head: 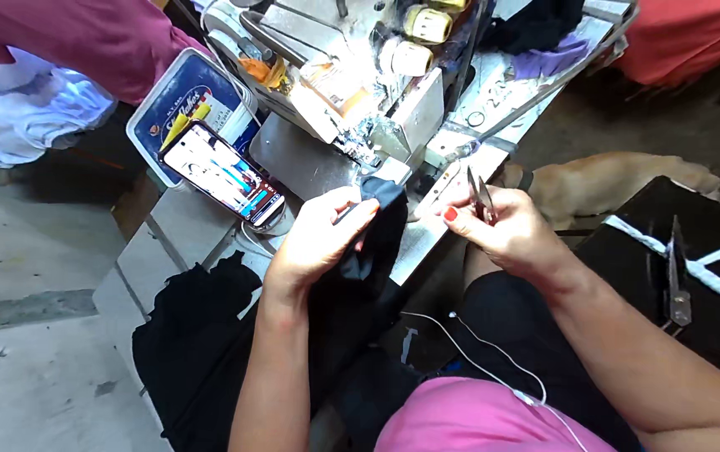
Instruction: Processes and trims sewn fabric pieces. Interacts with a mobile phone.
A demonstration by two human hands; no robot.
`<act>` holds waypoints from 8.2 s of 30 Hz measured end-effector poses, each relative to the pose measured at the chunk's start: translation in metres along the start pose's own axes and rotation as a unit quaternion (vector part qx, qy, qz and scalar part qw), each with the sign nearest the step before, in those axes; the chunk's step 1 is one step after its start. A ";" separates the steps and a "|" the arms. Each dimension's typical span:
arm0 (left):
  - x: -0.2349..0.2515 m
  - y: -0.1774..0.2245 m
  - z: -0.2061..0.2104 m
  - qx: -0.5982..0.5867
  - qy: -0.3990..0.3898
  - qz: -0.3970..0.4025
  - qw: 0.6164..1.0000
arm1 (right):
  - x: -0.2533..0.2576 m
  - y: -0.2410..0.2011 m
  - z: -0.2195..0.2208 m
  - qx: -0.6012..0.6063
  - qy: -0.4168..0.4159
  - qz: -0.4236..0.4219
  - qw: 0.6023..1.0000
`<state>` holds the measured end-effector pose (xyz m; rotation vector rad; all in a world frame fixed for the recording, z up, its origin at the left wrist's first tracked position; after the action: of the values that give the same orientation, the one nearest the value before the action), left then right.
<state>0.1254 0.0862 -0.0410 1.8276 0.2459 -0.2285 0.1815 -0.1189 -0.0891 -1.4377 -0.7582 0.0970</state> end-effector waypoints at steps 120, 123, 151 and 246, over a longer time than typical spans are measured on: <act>-0.049 -0.018 0.016 -0.234 0.000 -0.008 0.972 | 0.017 -0.022 0.059 0.249 -0.087 0.055 0.963; -0.047 -0.019 0.014 -0.234 -0.002 0.001 0.972 | 0.018 -0.024 0.058 0.221 -0.103 0.022 0.970; -0.042 -0.017 0.009 -0.190 -0.035 -0.029 0.981 | 0.011 -0.042 0.048 -0.088 -0.051 -0.189 0.977; -0.055 -0.020 0.025 -0.089 0.232 0.051 0.967 | 0.020 -0.018 0.070 0.015 0.040 -0.003 0.999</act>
<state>0.0667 0.0650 -0.0504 1.6877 0.4809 0.2932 0.1537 -0.0524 -0.0683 -1.4022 -0.6939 0.0457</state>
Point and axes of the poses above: each hand's wrist, its own x-axis towards the middle knuckle, its own z-axis out of the palm, y = z × x, the point moved 5 cm from there along x, towards the middle knuckle, and after that the axes turned 12 degrees about -z, right-handed, at the moved point
